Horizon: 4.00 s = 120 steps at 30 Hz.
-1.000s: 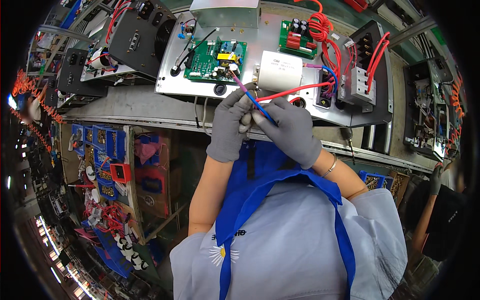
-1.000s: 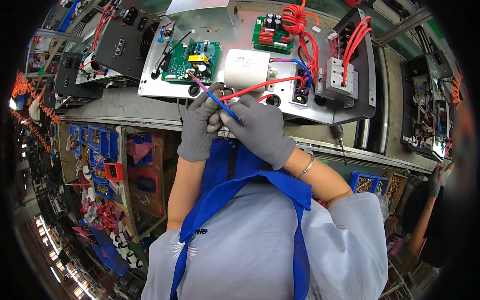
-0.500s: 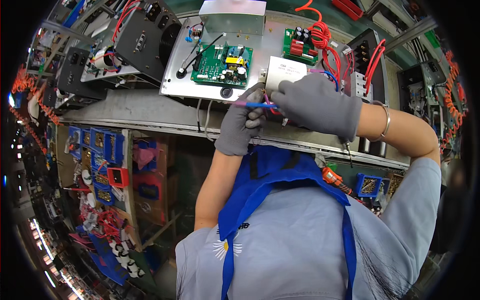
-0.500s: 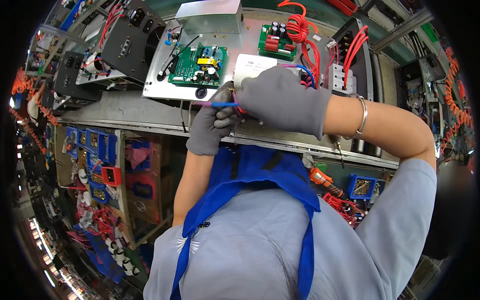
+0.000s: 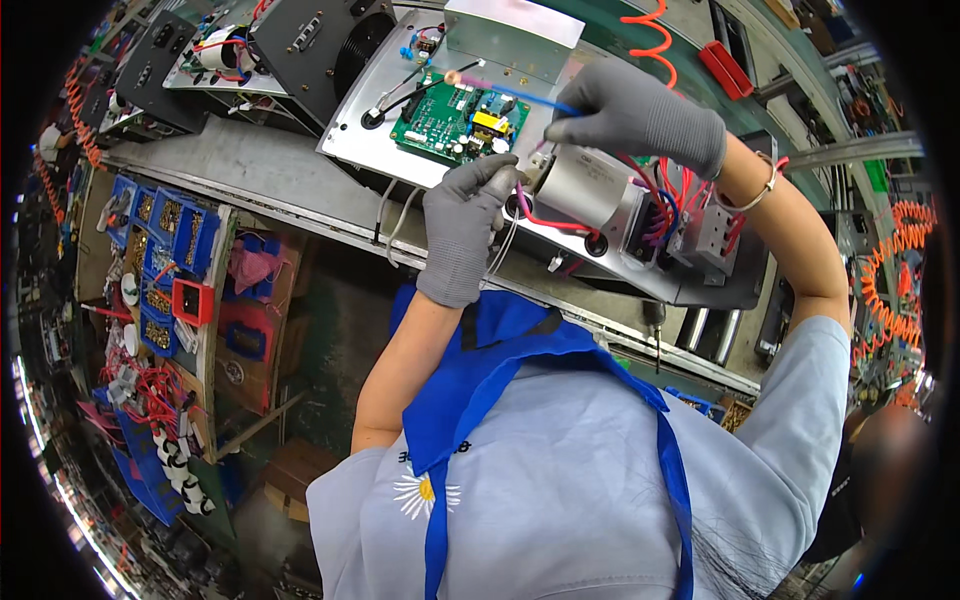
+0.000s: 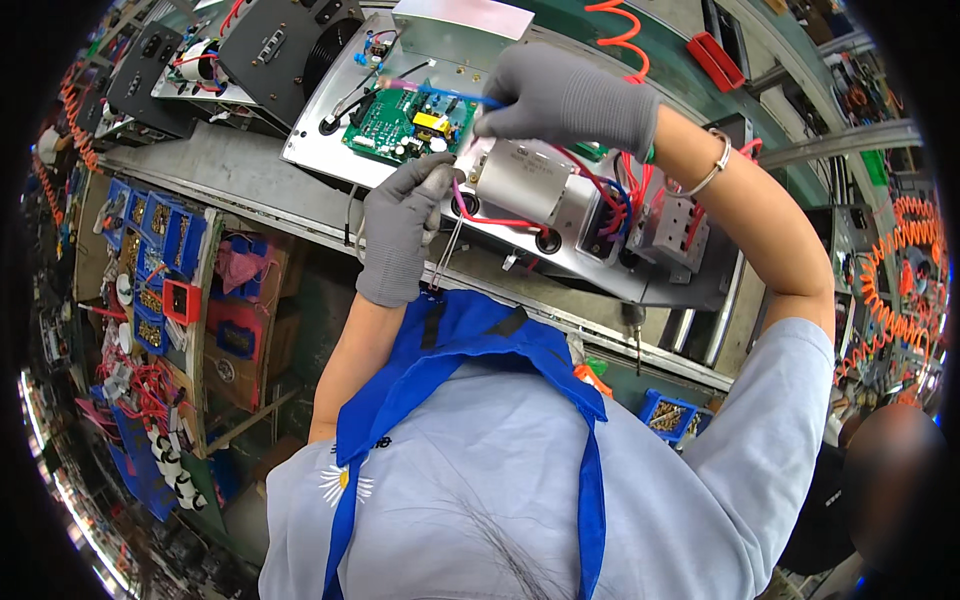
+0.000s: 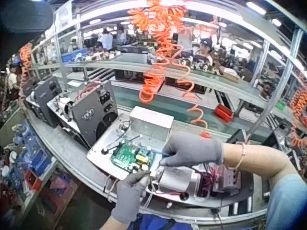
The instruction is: Assemble and wire internal components of an electronic housing using a power screwdriver and manual wiring.
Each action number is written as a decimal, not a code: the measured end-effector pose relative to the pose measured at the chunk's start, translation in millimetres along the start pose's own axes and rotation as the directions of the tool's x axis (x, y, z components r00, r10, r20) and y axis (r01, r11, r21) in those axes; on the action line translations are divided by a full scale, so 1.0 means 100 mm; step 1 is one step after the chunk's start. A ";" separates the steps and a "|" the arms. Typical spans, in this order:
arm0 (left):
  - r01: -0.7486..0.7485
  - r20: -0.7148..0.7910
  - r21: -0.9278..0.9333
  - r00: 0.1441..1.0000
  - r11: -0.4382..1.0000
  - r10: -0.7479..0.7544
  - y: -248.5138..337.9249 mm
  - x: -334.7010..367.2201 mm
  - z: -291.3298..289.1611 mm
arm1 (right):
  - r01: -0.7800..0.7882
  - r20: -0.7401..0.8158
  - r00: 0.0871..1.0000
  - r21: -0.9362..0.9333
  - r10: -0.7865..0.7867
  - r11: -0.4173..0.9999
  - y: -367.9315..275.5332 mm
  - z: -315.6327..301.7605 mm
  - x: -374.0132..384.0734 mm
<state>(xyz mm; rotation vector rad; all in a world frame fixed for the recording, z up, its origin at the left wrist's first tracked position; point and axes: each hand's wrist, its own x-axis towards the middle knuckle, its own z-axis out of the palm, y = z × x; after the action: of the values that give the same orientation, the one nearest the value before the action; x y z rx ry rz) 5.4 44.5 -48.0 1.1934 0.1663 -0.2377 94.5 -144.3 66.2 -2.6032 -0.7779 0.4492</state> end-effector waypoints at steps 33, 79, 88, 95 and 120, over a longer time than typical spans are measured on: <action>-0.439 0.114 0.730 0.833 0.523 0.541 -0.16 0.14 0.23 | 0.166 -0.014 0.985 -0.134 -0.170 0.977 0.13 0.14 0.06; 0.443 0.045 -0.114 0.897 0.889 -0.441 0.10 0.28 0.27 | 0.227 0.067 0.973 -0.113 -0.220 0.967 0.16 -0.09 0.00; 0.435 -0.111 -0.064 0.892 0.898 -0.439 0.05 0.15 0.22 | 0.277 0.088 0.959 -0.115 -0.268 0.954 0.02 -0.09 -0.10; 0.428 -0.031 -0.079 0.902 0.901 -0.431 0.21 0.10 0.35 | 0.255 0.145 0.962 -0.186 -0.231 0.949 0.04 -0.14 -0.10; 0.373 0.001 0.009 0.928 0.928 -0.373 0.16 0.15 0.30 | 0.230 0.127 0.969 -0.170 -0.211 0.958 0.09 -0.15 -0.07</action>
<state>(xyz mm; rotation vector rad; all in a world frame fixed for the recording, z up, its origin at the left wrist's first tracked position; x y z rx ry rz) 24.5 20.8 -26.9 1.1632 0.3926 -0.5750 99.3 -159.5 76.3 -2.6325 -1.1844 0.4739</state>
